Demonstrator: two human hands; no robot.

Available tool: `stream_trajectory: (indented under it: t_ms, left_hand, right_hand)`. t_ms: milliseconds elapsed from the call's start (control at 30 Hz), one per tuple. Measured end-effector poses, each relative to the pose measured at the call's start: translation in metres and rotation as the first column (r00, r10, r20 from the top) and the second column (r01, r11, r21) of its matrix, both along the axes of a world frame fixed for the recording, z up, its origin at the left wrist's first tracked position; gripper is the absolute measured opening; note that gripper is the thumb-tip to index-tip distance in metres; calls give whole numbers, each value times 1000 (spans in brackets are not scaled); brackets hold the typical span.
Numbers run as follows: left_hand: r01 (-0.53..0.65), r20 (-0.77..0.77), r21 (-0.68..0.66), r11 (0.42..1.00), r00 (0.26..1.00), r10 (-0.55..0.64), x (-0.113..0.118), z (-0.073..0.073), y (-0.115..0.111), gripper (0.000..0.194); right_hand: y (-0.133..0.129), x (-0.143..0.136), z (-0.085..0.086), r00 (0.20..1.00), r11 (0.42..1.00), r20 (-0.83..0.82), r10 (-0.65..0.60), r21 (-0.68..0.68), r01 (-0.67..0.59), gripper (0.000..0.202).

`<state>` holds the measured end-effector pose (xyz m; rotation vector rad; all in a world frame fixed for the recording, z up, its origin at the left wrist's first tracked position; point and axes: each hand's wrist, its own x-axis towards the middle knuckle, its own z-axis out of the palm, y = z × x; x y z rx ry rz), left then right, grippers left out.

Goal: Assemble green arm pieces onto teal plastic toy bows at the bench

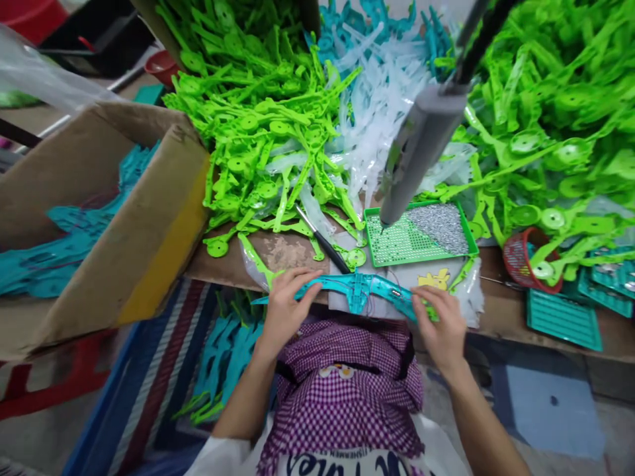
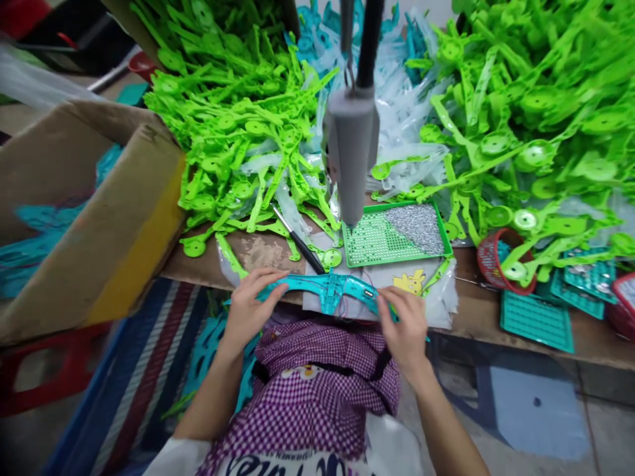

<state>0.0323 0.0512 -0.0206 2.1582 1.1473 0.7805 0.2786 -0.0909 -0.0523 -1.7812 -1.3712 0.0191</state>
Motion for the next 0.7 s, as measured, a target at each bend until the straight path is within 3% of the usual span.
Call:
stream_trajectory:
  t_ms: [67,133,267,333,433,600,700]
  left_hand:
    - [185,114,-52,981,977,-178,36,14,2,17]
    - [373,156,-58,926,920,-361,72,31,7,16]
    - [496,256,-11,868,841,-477,119,51,3,15]
    - [590,192,-6,808,793,-578,131,46,-7,16]
    - [713,32,-78,697,700,-713,153,25,-22,17]
    - [618,-30,-206,759,771,-636,209,-6,-19,14]
    - [555,-32,-188,810,821,-570,216,-15,-9,16]
  right_hand:
    - [-8,27,-8,992,994,-58,-110,-17,109,12]
    - [-14,47,-15,981,981,-25,-191,-48,190,15]
    - [-34,80,-23,928,928,30,-370,-39,371,20]
    - [-48,99,-29,914,911,15,-406,-65,406,23]
    - [-62,120,-38,902,894,-22,-431,-148,423,26]
    - [-47,130,-41,938,932,-103,-331,-191,308,27]
    - [-38,133,-40,938,931,-78,-336,-178,319,28]
